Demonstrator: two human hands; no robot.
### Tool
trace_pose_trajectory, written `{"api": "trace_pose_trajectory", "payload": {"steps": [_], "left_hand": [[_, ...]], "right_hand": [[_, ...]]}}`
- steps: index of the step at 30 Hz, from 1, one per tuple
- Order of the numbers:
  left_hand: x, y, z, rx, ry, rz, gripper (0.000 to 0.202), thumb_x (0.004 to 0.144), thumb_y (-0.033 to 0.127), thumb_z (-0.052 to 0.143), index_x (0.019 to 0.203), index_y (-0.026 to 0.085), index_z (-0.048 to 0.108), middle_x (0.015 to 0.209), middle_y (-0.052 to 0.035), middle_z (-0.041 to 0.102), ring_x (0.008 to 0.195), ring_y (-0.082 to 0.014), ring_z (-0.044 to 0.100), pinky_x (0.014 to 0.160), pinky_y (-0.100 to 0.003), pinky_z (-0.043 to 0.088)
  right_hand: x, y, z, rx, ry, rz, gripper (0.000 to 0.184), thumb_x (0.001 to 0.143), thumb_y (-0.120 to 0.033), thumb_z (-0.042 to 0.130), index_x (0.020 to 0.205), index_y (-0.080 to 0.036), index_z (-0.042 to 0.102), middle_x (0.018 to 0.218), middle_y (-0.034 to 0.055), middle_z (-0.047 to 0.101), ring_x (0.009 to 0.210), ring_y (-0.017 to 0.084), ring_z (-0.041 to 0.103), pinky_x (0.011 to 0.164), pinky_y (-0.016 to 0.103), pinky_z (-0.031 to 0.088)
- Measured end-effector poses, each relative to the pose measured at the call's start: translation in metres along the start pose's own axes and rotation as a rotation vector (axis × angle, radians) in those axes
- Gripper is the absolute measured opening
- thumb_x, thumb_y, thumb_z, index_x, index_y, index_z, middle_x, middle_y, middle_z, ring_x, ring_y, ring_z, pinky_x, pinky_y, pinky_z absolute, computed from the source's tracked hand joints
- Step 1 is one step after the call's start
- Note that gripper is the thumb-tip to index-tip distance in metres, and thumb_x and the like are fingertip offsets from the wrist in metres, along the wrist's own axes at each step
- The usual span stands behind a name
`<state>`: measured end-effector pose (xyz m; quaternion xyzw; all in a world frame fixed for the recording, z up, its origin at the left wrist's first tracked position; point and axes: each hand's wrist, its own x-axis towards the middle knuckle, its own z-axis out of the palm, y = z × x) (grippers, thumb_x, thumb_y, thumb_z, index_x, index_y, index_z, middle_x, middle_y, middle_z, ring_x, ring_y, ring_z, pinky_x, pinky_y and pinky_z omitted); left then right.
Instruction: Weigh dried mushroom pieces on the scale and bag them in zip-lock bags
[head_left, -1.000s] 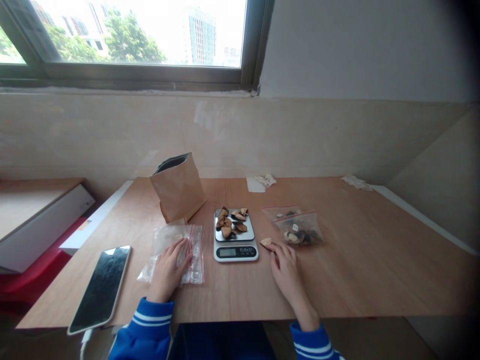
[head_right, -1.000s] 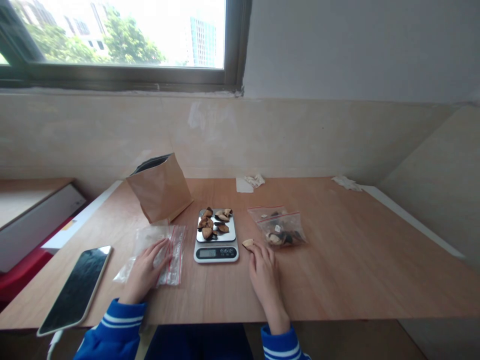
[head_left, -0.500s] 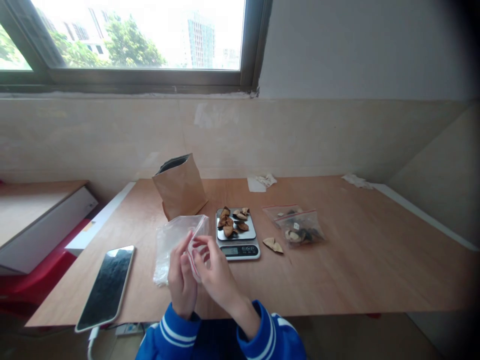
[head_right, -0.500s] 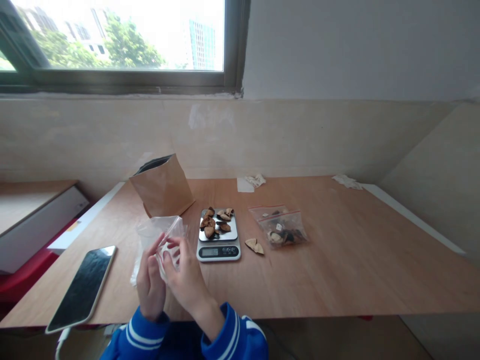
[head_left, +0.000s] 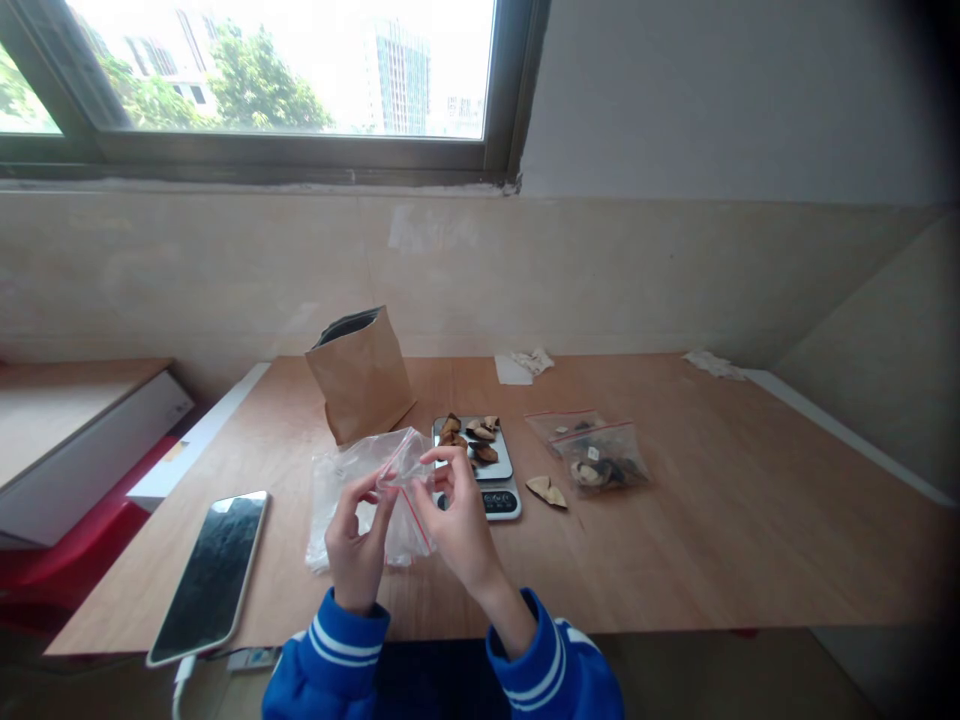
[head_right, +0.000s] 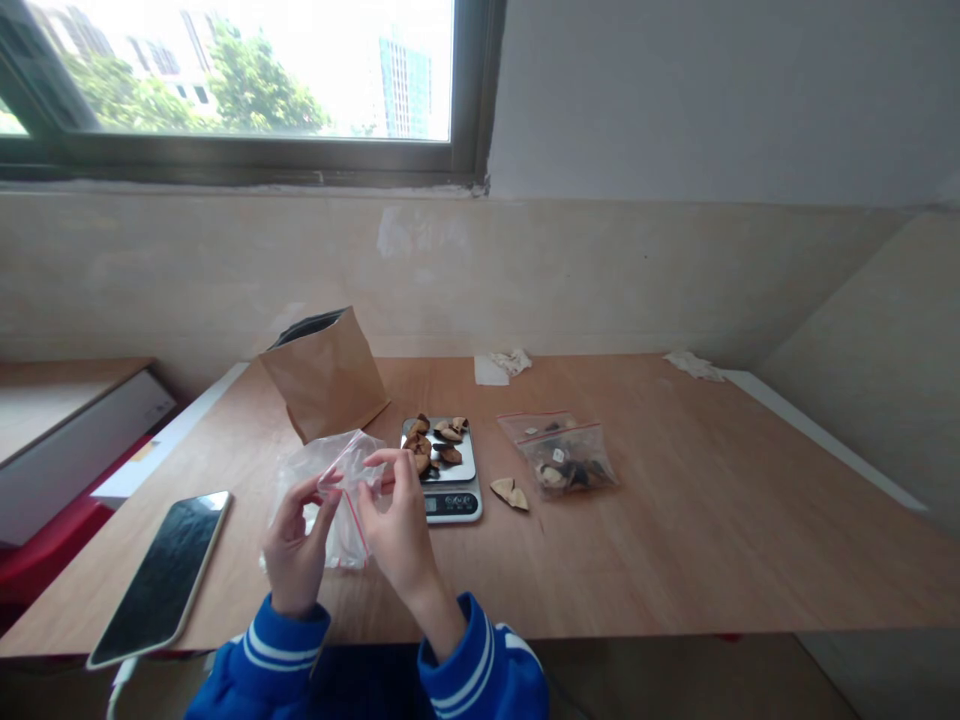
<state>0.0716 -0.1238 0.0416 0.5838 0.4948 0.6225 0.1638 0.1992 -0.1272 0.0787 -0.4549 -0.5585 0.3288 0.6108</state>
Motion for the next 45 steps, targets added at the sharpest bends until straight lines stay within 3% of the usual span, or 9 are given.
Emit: {"api": "trace_pose_trajectory", "payload": {"steps": [4,13,19,24,27,32,35,38,45], "left_hand": [[0.005,-0.001,0.002,-0.016,0.257,0.044,0.013,0.083,0.031,0.062,0.091,0.021,0.063,0.085,-0.0016,0.065,0.079,-0.0158,0.059,0.079,-0.031,0.049],[0.044,-0.006,0.022,-0.041,0.458,0.108,0.021,0.091,0.042,0.042,0.094,0.021,0.047,0.094,-0.0038,0.059,0.092,-0.0194,0.060,0.088,-0.039,0.047],[0.041,-0.037,0.047,-0.083,0.483,-0.041,0.024,0.091,0.042,0.042,0.098,0.019,0.041,0.111,-0.0123,0.056,0.109,-0.0229,0.056,0.096,-0.041,0.041],[0.027,-0.059,0.050,-0.065,0.405,-0.045,0.024,0.089,0.041,0.045,0.098,0.019,0.039,0.108,-0.0130,0.056,0.105,-0.0235,0.057,0.091,-0.042,0.042],[0.027,-0.060,0.049,-0.050,0.373,-0.048,0.024,0.089,0.039,0.045,0.099,0.019,0.037,0.105,-0.0129,0.056,0.102,-0.0234,0.058,0.089,-0.043,0.043],[0.029,-0.055,0.049,-0.061,0.349,-0.048,0.023,0.089,0.040,0.044,0.098,0.020,0.035,0.101,-0.0102,0.056,0.097,-0.0217,0.059,0.089,-0.043,0.044],[0.030,-0.053,0.049,-0.061,0.358,-0.030,0.023,0.089,0.040,0.044,0.097,0.021,0.035,0.100,-0.0095,0.055,0.096,-0.0215,0.058,0.089,-0.044,0.044],[0.030,-0.052,0.049,-0.051,0.388,-0.026,0.022,0.090,0.039,0.043,0.097,0.021,0.035,0.100,-0.0097,0.055,0.098,-0.0216,0.058,0.089,-0.044,0.043],[0.030,-0.057,0.050,-0.042,0.439,-0.059,0.025,0.090,0.040,0.043,0.100,0.019,0.036,0.105,-0.0113,0.054,0.100,-0.0225,0.057,0.089,-0.043,0.043]], "right_hand": [[-0.002,0.008,-0.017,-0.018,0.204,0.043,0.011,0.084,-0.018,0.051,0.093,-0.022,0.049,0.087,0.0002,0.054,0.070,0.013,0.053,0.070,0.028,0.048],[-0.037,0.030,-0.081,-0.121,0.165,-0.015,0.018,0.093,-0.028,0.044,0.103,-0.023,0.058,0.102,0.0055,0.058,0.095,0.019,0.056,0.083,0.033,0.046],[0.051,0.039,-0.097,-0.423,-0.089,-0.133,0.022,0.089,-0.020,0.045,0.095,-0.021,0.066,0.101,0.0064,0.061,0.100,0.020,0.056,0.089,0.035,0.044],[0.131,0.065,-0.074,-0.662,-0.591,-0.221,0.037,0.079,-0.005,0.051,0.107,-0.022,0.068,0.111,0.0056,0.066,0.109,0.020,0.055,0.097,0.034,0.039],[0.153,0.088,-0.060,-0.835,-0.708,-0.169,0.035,0.074,-0.005,0.060,0.099,-0.026,0.072,0.107,0.0040,0.070,0.106,0.023,0.058,0.093,0.036,0.040],[0.160,0.097,-0.059,-0.875,-0.628,-0.151,0.014,0.080,-0.021,0.064,0.091,-0.024,0.072,0.098,0.0055,0.071,0.098,0.025,0.060,0.090,0.039,0.040],[0.151,0.081,-0.078,-0.775,-0.384,-0.203,0.018,0.084,-0.026,0.060,0.099,-0.021,0.069,0.104,0.0072,0.068,0.101,0.023,0.059,0.091,0.038,0.040],[0.120,0.068,-0.109,-0.589,-0.058,-0.233,0.026,0.087,-0.032,0.054,0.108,-0.020,0.064,0.106,0.0083,0.066,0.096,0.021,0.060,0.085,0.035,0.046],[0.027,0.111,-0.172,-0.955,-0.044,-0.112,0.028,0.085,-0.041,0.053,0.101,-0.023,0.068,0.093,0.0086,0.066,0.085,0.025,0.058,0.077,0.039,0.046]]}}
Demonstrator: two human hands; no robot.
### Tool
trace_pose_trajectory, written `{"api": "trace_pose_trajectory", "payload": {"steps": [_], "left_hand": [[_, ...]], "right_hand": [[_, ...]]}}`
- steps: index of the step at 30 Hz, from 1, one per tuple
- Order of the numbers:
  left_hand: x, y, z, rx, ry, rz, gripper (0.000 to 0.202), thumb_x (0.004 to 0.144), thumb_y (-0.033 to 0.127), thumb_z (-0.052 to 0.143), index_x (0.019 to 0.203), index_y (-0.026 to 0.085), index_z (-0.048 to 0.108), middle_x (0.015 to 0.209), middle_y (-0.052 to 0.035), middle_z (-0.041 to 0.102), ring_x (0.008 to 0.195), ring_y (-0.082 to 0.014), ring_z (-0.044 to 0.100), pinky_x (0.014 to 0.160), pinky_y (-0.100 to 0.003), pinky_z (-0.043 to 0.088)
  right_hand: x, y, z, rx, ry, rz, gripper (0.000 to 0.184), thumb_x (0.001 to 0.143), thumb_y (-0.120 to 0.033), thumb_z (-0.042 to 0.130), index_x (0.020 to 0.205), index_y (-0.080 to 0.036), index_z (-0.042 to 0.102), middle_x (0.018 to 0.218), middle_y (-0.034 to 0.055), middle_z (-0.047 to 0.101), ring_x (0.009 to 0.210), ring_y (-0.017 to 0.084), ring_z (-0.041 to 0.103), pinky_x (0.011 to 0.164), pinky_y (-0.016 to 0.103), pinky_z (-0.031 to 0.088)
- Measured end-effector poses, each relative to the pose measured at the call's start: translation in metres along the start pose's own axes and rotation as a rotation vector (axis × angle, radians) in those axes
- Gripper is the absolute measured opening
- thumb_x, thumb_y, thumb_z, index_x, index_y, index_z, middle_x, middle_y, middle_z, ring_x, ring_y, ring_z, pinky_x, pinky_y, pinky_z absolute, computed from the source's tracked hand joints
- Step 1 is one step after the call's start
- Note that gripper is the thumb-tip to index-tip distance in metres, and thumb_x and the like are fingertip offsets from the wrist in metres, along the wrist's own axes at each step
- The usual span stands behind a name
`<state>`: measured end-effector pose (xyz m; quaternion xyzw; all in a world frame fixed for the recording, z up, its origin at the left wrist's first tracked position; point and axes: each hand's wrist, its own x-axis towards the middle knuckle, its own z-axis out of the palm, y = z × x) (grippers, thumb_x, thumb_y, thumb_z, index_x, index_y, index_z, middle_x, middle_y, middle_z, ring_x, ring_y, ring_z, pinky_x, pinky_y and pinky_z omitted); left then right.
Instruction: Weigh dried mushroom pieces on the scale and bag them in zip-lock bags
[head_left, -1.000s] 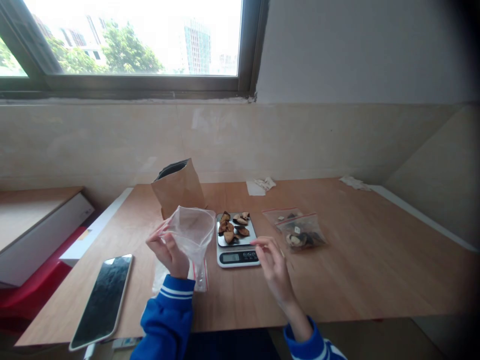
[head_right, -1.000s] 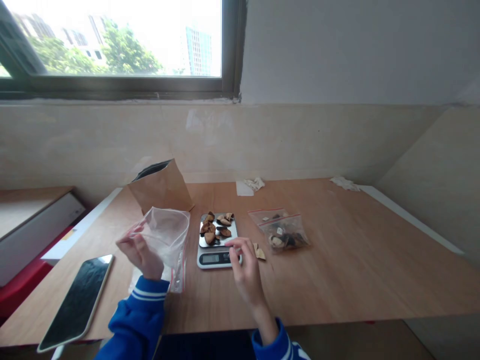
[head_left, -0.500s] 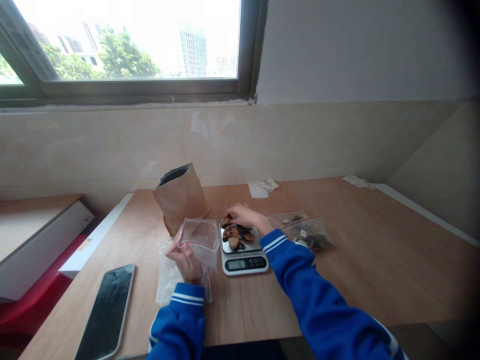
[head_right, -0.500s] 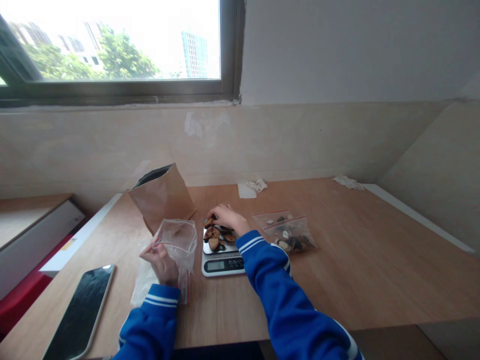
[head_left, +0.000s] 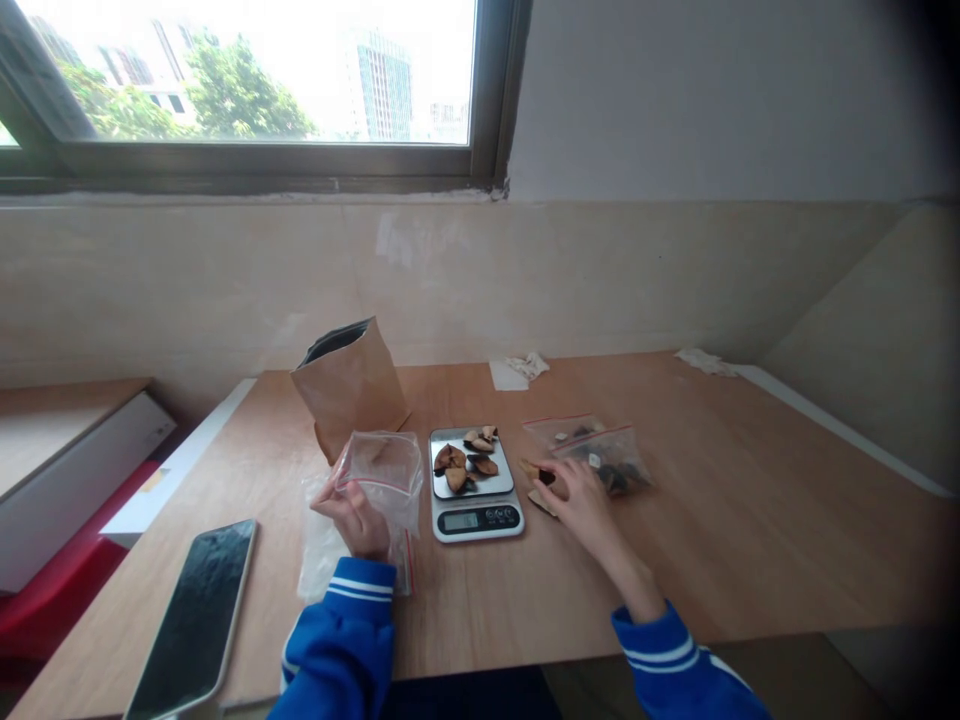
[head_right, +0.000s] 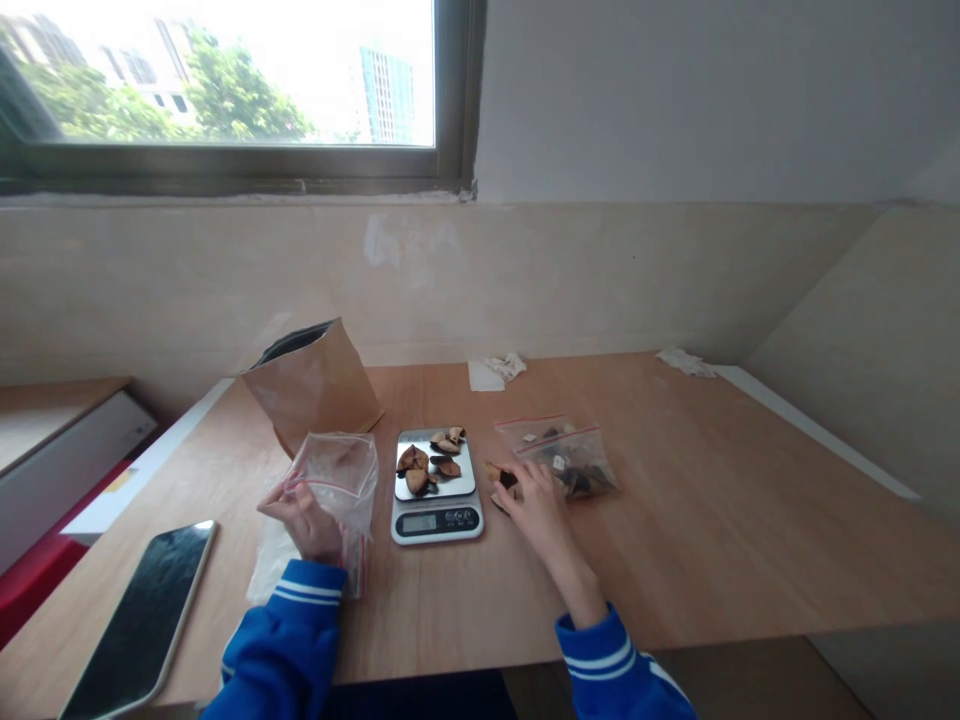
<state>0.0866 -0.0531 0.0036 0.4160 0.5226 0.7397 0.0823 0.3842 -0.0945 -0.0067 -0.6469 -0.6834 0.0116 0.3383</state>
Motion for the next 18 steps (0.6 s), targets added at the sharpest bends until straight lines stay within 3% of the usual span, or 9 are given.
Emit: {"api": "trace_pose_trajectory", "payload": {"steps": [3,7,13,18], "left_hand": [[-0.001,-0.004,-0.001,0.016,-0.003,-0.029,0.026,0.090,0.041,0.042,0.100,0.018,0.036,0.100,-0.0092,0.053,0.096,-0.0216,0.057,0.087,-0.042,0.044],[0.000,-0.005,-0.003,0.042,-0.003,-0.058,0.025,0.090,0.041,0.042,0.099,0.019,0.037,0.095,-0.0066,0.051,0.089,-0.0200,0.056,0.082,-0.040,0.044],[0.000,-0.004,-0.002,0.031,-0.023,-0.042,0.026,0.090,0.042,0.042,0.101,0.019,0.036,0.098,-0.0076,0.051,0.093,-0.0205,0.055,0.085,-0.040,0.043],[0.000,-0.006,-0.002,0.011,-0.018,-0.031,0.028,0.089,0.043,0.043,0.101,0.019,0.035,0.102,-0.0094,0.052,0.098,-0.0218,0.055,0.088,-0.041,0.041]], "right_hand": [[-0.012,0.008,0.007,-0.139,-0.007,0.015,0.030,0.088,-0.039,0.050,0.108,-0.023,0.065,0.103,0.0097,0.065,0.094,0.029,0.056,0.079,0.043,0.043],[-0.025,0.000,0.007,-0.080,0.061,-0.010,0.035,0.091,-0.037,0.046,0.121,-0.022,0.056,0.120,0.0112,0.057,0.107,0.028,0.053,0.089,0.044,0.042],[-0.068,-0.001,0.014,-0.011,0.079,0.037,0.035,0.089,-0.034,0.048,0.122,-0.019,0.051,0.116,0.0127,0.057,0.106,0.027,0.053,0.089,0.042,0.044],[-0.074,0.002,0.017,-0.001,0.055,0.033,0.032,0.090,-0.030,0.046,0.120,-0.023,0.052,0.111,0.0094,0.061,0.101,0.025,0.055,0.087,0.041,0.045]]}}
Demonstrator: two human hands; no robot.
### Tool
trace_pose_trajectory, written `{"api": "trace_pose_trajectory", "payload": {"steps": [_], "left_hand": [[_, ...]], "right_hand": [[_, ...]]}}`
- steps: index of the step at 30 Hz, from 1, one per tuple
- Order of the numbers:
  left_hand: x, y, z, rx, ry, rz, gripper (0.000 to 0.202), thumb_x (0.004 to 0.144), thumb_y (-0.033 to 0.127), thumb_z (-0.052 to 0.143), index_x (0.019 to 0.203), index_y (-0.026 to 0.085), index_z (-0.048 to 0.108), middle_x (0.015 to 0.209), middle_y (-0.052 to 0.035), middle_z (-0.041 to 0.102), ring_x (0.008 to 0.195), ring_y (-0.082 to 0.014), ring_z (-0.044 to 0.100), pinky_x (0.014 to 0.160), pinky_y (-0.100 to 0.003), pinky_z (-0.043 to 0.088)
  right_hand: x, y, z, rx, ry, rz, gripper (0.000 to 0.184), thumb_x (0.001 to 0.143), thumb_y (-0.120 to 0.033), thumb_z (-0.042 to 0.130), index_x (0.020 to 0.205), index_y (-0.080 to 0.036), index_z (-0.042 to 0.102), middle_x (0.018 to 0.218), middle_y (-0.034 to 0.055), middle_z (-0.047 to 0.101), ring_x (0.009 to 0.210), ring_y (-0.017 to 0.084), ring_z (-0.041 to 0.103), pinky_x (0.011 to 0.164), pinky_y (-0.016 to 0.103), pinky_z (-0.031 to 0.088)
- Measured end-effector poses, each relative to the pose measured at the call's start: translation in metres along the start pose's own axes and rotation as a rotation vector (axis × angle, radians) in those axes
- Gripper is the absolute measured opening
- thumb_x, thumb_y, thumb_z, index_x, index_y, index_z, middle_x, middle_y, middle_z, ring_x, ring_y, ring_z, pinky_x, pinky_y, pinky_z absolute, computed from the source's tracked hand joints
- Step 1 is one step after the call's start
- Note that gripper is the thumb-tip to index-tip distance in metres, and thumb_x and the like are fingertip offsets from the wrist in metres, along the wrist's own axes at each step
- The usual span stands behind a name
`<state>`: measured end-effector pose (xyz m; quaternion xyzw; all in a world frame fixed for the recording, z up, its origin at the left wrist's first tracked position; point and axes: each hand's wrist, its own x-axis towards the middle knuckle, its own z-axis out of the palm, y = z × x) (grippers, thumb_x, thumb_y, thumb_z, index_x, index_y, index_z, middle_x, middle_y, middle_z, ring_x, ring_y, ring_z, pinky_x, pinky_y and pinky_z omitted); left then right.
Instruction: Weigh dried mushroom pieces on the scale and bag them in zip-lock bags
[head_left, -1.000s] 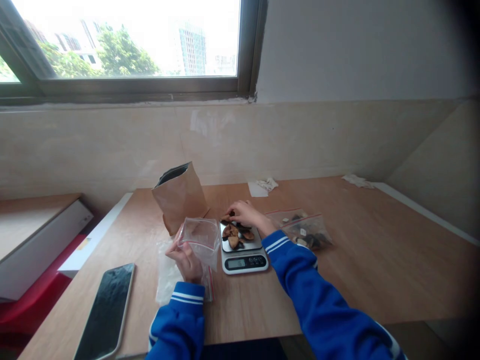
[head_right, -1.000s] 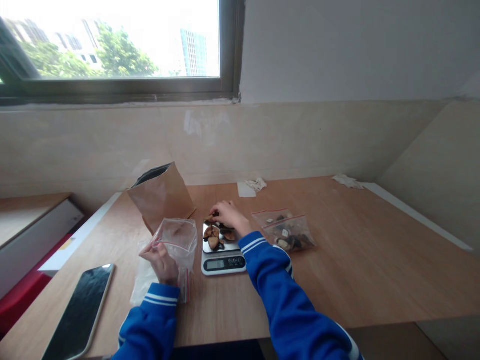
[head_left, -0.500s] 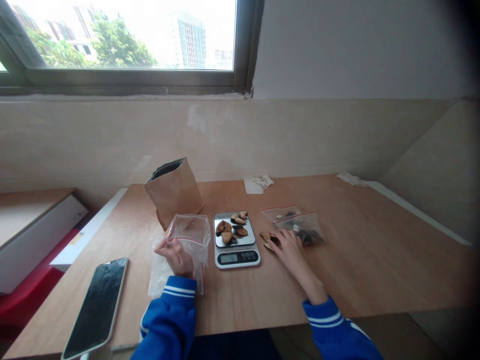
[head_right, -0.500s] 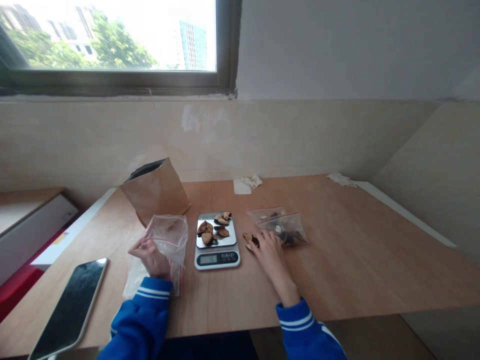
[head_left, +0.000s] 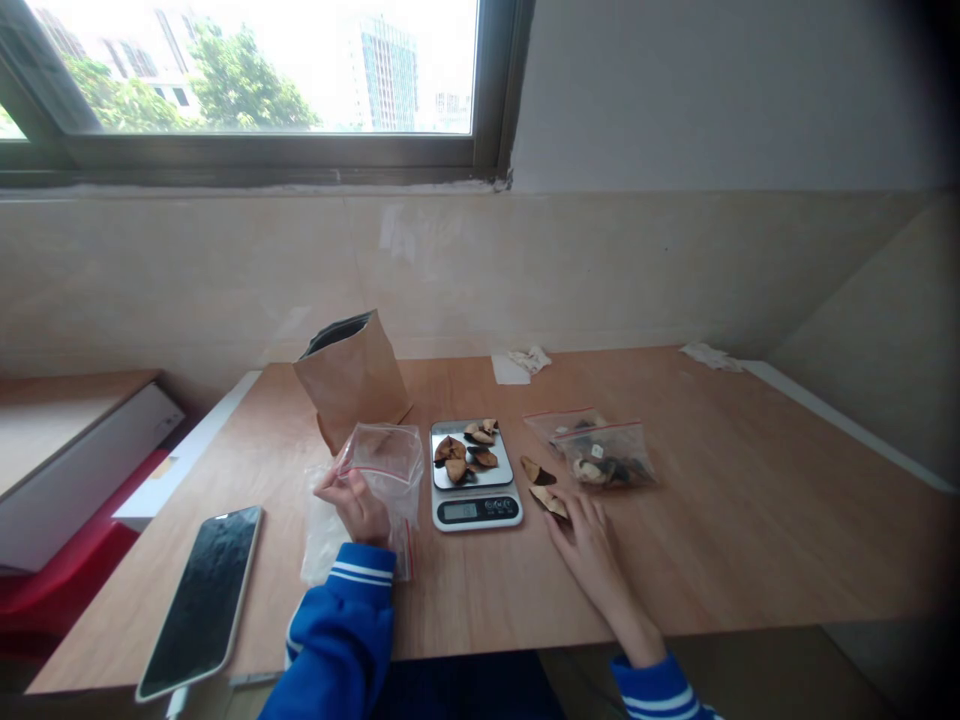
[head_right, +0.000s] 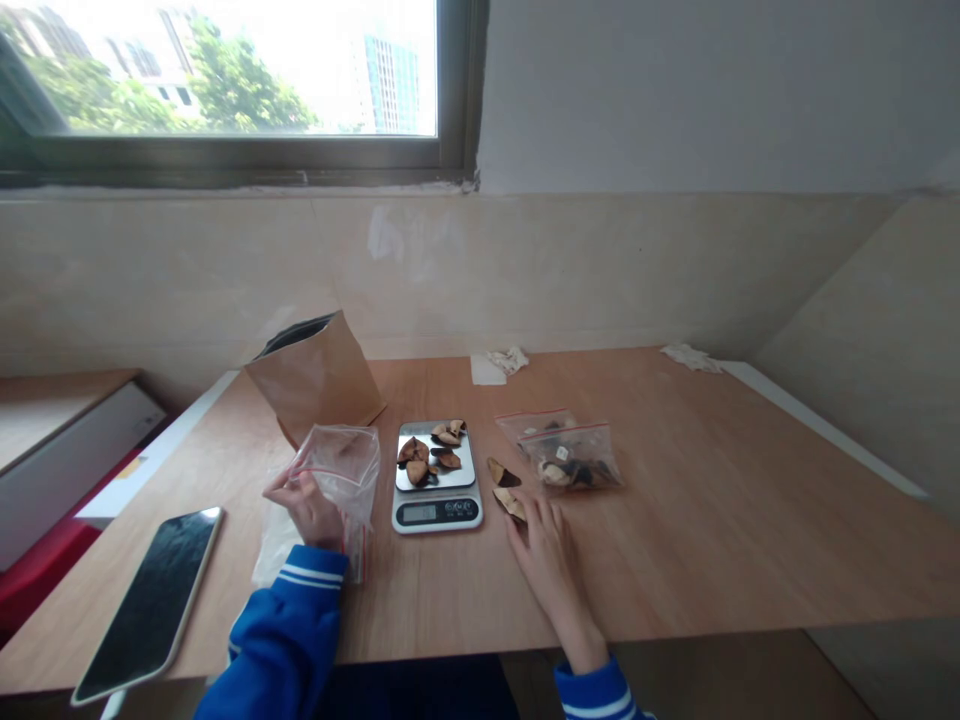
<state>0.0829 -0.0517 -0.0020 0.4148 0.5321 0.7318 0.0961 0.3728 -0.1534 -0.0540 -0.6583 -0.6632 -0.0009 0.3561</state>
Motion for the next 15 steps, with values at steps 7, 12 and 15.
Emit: {"api": "trace_pose_trajectory", "payload": {"steps": [7,12,15], "left_hand": [[0.0001,-0.0021,-0.0006,0.001,-0.011,-0.005,0.026,0.089,0.042,0.042,0.101,0.020,0.035,0.102,-0.0091,0.051,0.098,-0.0219,0.055,0.088,-0.041,0.041],[-0.0004,-0.0032,-0.0012,0.021,-0.005,-0.013,0.026,0.090,0.042,0.042,0.102,0.020,0.035,0.102,-0.0092,0.051,0.097,-0.0214,0.054,0.087,-0.040,0.041],[-0.0006,-0.0046,-0.0013,0.012,-0.009,-0.018,0.026,0.089,0.042,0.043,0.102,0.020,0.035,0.101,-0.0083,0.052,0.096,-0.0208,0.055,0.086,-0.040,0.042]], "right_hand": [[0.0019,-0.0004,-0.0016,0.021,0.006,-0.002,0.028,0.088,-0.031,0.048,0.114,-0.024,0.056,0.108,0.0089,0.062,0.100,0.026,0.056,0.087,0.042,0.045],[0.0015,-0.0036,-0.0031,0.033,0.008,0.007,0.028,0.089,-0.035,0.050,0.114,-0.024,0.056,0.108,0.0085,0.062,0.100,0.026,0.055,0.088,0.042,0.045],[0.0019,-0.0055,-0.0043,0.029,0.010,0.023,0.026,0.090,-0.033,0.048,0.112,-0.024,0.057,0.105,0.0083,0.063,0.098,0.026,0.056,0.087,0.042,0.045]]}}
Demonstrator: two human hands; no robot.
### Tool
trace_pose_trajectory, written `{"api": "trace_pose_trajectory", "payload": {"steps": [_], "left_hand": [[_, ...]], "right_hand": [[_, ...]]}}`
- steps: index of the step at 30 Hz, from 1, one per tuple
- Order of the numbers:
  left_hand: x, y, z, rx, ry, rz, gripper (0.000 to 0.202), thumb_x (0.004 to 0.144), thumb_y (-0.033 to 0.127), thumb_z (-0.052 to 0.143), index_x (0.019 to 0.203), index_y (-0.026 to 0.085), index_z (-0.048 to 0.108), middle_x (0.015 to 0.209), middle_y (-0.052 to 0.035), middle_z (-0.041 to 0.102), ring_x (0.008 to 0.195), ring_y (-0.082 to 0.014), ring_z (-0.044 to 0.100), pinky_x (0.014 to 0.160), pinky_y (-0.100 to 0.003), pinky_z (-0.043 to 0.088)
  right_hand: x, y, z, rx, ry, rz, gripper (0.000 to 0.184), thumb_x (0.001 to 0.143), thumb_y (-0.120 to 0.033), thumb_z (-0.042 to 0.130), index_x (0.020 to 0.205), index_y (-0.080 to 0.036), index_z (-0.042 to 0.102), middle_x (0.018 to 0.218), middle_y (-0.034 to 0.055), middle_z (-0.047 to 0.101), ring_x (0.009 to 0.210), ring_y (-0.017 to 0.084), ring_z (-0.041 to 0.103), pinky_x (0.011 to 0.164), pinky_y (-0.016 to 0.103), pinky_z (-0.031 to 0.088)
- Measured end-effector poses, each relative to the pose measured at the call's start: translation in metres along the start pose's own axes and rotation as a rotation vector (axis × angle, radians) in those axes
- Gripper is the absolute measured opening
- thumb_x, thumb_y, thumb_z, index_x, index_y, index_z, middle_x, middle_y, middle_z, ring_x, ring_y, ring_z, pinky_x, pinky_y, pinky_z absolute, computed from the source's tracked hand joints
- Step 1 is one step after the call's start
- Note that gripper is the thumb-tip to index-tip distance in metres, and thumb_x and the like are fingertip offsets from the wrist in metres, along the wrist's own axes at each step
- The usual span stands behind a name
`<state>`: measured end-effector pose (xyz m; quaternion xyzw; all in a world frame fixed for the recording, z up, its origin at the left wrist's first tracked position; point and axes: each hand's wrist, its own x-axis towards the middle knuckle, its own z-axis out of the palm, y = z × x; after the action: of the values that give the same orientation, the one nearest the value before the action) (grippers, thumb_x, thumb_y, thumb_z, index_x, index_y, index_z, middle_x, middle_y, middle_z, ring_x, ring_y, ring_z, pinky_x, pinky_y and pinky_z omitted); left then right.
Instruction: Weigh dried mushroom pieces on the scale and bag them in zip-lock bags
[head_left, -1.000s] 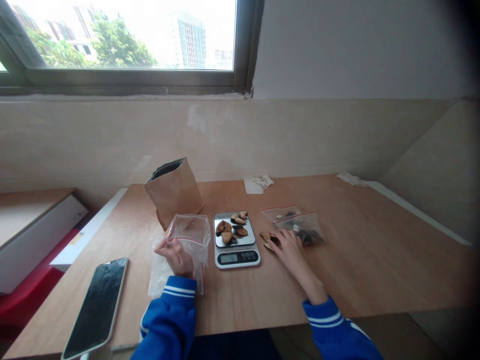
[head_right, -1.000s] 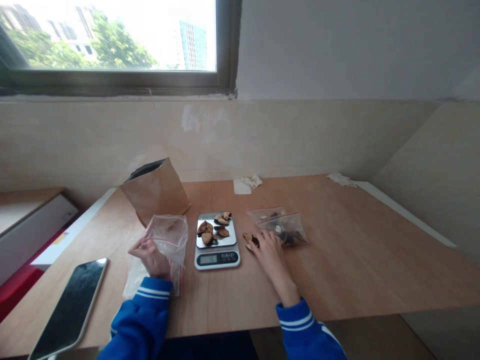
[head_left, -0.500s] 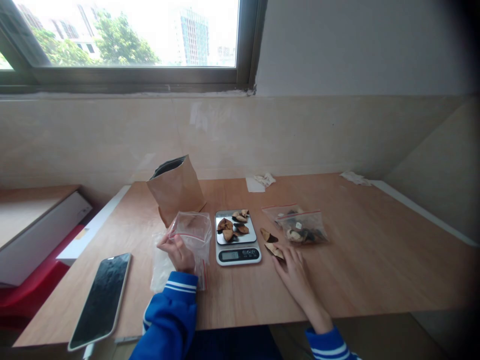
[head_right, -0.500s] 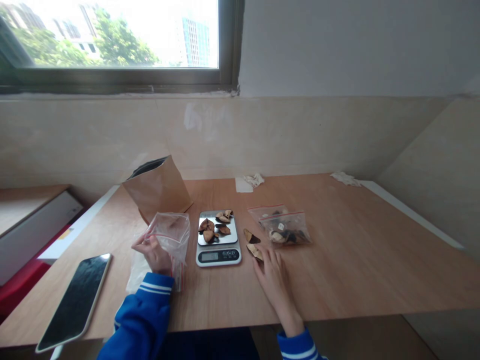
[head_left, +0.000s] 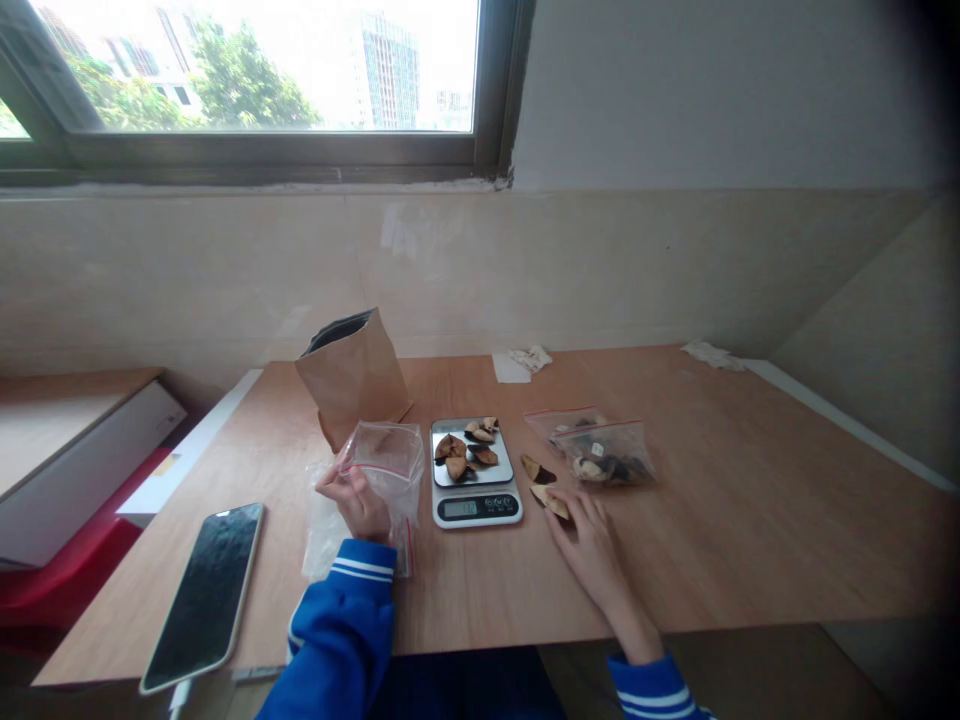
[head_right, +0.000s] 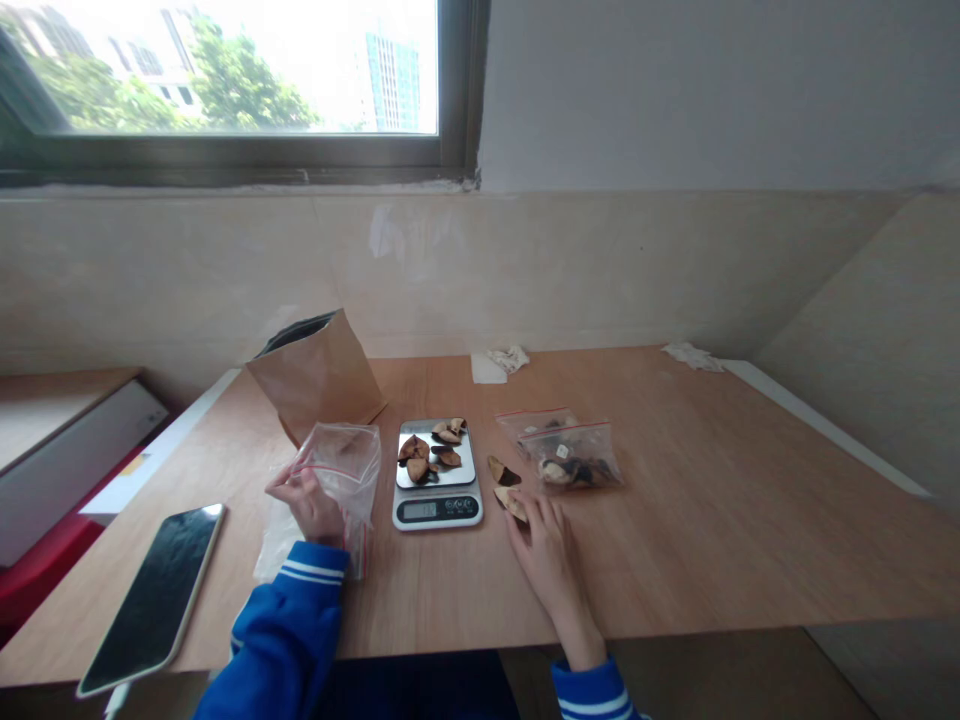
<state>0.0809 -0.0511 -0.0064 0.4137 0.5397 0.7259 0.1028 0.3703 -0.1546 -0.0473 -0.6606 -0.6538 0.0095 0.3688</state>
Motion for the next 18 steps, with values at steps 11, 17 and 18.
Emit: {"api": "trace_pose_trajectory", "payload": {"steps": [11,17,18], "left_hand": [[0.001,0.004,0.001,-0.031,0.017,-0.013,0.028,0.088,0.044,0.044,0.100,0.020,0.036,0.097,-0.0069,0.053,0.093,-0.0208,0.056,0.085,-0.040,0.042],[0.001,0.007,0.001,-0.039,0.013,-0.017,0.027,0.087,0.043,0.045,0.100,0.020,0.036,0.097,-0.0070,0.054,0.091,-0.0201,0.056,0.084,-0.039,0.042],[0.001,0.007,0.001,-0.039,0.016,-0.023,0.027,0.087,0.043,0.045,0.100,0.020,0.036,0.097,-0.0068,0.055,0.090,-0.0198,0.056,0.083,-0.039,0.042]], "right_hand": [[0.001,-0.027,-0.016,0.235,0.049,0.031,0.024,0.089,-0.034,0.052,0.110,-0.022,0.057,0.104,0.0096,0.063,0.097,0.025,0.056,0.086,0.040,0.046],[0.067,-0.077,-0.027,0.308,-0.054,-0.072,0.023,0.089,-0.033,0.052,0.108,-0.024,0.060,0.104,0.0073,0.064,0.098,0.023,0.056,0.087,0.038,0.045],[0.087,-0.086,-0.025,0.301,-0.069,-0.109,0.019,0.089,-0.032,0.052,0.103,-0.024,0.062,0.103,0.0064,0.065,0.099,0.023,0.055,0.090,0.038,0.043]]}}
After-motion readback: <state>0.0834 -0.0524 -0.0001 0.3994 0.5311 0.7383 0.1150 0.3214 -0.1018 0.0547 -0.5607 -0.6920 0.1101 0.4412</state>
